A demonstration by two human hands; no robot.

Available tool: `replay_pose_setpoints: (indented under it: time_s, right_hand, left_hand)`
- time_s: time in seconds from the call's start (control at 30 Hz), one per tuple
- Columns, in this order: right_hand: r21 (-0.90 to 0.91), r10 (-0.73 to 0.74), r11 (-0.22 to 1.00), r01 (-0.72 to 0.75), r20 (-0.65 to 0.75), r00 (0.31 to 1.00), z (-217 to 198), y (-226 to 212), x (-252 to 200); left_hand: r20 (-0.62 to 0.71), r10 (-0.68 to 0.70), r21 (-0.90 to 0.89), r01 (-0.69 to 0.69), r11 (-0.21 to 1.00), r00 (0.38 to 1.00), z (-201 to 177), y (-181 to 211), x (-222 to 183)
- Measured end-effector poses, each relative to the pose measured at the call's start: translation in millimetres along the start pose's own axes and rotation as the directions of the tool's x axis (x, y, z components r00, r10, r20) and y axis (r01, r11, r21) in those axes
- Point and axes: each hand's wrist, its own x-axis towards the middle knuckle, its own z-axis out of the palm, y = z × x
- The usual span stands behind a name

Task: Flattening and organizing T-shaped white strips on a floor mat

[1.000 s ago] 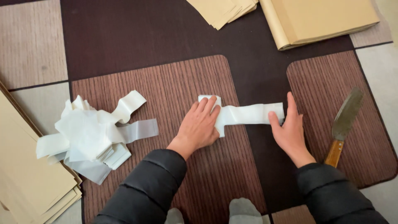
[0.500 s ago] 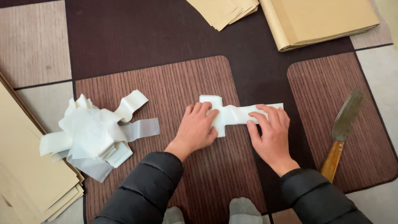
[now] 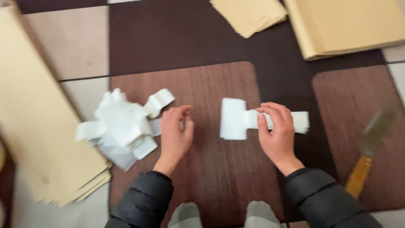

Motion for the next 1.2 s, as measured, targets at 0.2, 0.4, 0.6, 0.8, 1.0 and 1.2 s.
replay_pose_setpoints:
  time_s: [0.2,0.4,0.6,0.8,1.0,1.2]
  right_hand:
    - [0.197,0.012,0.98,-0.032,0.101,0.995,20,-42,7]
    - [0.256,0.077,0.955,-0.151,0.278,0.958,27,-85,10]
    - [0.296,0.081,0.927,-0.229,0.44,0.894,21,-128,14]
    - [0.351,0.058,0.903,-0.25,0.477,0.877,24,-157,31]
    - [0.541,-0.149,0.783,-0.307,0.642,0.752,27,-179,48]
    - [0.356,0.096,0.621,-0.699,0.85,0.518,10,-140,41]
  left_hand:
    - [-0.407,0.001,0.239,0.106,0.965,0.914,-87,-78,-10]
    - [-0.356,-0.507,0.198,0.593,0.78,0.785,-140,-132,-28]
    - [-0.168,-0.698,-0.118,0.688,0.716,0.696,-148,-177,-44]
    - [-0.017,-0.22,0.025,0.22,0.975,0.975,-183,-79,-22]
    - [0.391,-0.087,-0.294,0.214,0.932,0.916,-199,72,14]
    - [0.311,-0.219,-0.379,0.332,0.864,0.925,-182,38,17]
